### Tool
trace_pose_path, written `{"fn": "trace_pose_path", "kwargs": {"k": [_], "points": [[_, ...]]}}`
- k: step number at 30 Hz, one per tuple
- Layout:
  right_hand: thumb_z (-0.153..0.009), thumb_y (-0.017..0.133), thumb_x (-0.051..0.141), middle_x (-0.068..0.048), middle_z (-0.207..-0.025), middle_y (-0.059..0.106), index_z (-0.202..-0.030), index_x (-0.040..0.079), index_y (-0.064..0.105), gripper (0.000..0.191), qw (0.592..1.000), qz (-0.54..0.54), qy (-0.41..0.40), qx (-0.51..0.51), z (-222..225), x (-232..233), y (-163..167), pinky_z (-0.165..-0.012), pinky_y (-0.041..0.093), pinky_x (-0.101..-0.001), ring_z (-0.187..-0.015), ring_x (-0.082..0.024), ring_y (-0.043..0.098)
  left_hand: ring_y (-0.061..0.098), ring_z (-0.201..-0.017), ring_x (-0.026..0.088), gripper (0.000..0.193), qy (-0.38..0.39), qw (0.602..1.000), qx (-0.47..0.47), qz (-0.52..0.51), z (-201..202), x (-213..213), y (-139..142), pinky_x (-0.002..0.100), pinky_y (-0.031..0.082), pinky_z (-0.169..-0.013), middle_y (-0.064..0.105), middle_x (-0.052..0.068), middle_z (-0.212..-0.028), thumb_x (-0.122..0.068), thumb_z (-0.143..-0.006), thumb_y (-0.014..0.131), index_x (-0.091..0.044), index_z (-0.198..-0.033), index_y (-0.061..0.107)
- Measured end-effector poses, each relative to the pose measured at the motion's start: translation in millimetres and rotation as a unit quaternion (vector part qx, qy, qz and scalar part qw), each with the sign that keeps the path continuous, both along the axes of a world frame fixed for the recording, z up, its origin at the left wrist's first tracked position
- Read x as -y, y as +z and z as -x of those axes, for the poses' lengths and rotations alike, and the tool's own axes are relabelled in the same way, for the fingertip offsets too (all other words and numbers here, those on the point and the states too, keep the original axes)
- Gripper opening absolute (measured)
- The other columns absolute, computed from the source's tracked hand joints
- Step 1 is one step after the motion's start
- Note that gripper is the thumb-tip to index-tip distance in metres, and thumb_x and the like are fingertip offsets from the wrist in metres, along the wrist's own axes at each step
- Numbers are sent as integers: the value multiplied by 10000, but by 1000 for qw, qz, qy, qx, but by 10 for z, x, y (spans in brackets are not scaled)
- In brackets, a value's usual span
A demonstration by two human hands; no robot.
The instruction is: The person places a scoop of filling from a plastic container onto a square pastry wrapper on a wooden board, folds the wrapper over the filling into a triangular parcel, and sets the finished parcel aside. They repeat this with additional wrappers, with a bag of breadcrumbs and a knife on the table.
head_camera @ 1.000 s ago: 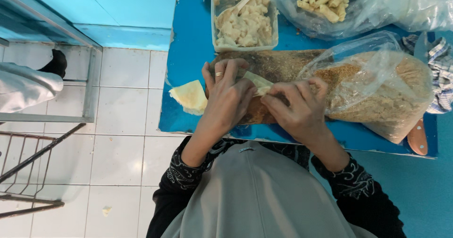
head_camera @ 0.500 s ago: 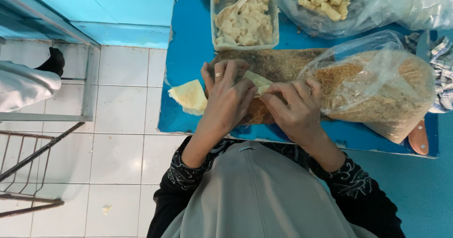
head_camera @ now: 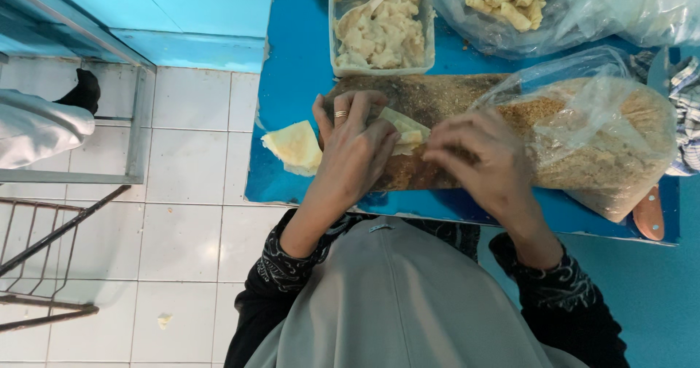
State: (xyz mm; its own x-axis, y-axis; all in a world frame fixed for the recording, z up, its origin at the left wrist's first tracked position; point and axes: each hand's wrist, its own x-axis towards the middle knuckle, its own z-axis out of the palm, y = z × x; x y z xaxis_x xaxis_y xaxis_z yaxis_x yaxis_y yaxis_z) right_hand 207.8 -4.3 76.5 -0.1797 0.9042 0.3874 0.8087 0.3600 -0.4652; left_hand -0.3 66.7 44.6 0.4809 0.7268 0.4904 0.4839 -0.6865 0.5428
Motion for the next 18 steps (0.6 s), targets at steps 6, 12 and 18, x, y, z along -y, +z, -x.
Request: {"fn": "trace_pose_path", "kwargs": {"k": [6,12,18], "points": [[-888,797,212,-2,-1101,644,-1046,177,807,162,999,-9,18,34,61,-212,-118,-932,395,-418,-1055,-234,553,462,-1289,347,90,21,1000,6,0,-4,81,23,659,194,-1167,545,126,-1313,-131,-921,737,-43,-937,729],[-846,853,280,-65,-1053,484,-935,187,817,134,999,30,-31,10,34,-239,-202,-906,351,-436,-1075,-266,496,432,-1307,383,104,72,993,80,37,-50,177,-12,593,254,-1151,524,152,-1383,-118,-866,772,-46,-926,725],[-786,885,286,-75,-1063,463,-867,181,795,160,998,21,-62,-1,68,-348,-347,-890,377,-417,-1084,-275,488,415,-1346,387,79,63,997,50,-6,-32,194,-30,625,214,-1188,475,164,-1455,-110,-902,761,-64,-958,730]]}}
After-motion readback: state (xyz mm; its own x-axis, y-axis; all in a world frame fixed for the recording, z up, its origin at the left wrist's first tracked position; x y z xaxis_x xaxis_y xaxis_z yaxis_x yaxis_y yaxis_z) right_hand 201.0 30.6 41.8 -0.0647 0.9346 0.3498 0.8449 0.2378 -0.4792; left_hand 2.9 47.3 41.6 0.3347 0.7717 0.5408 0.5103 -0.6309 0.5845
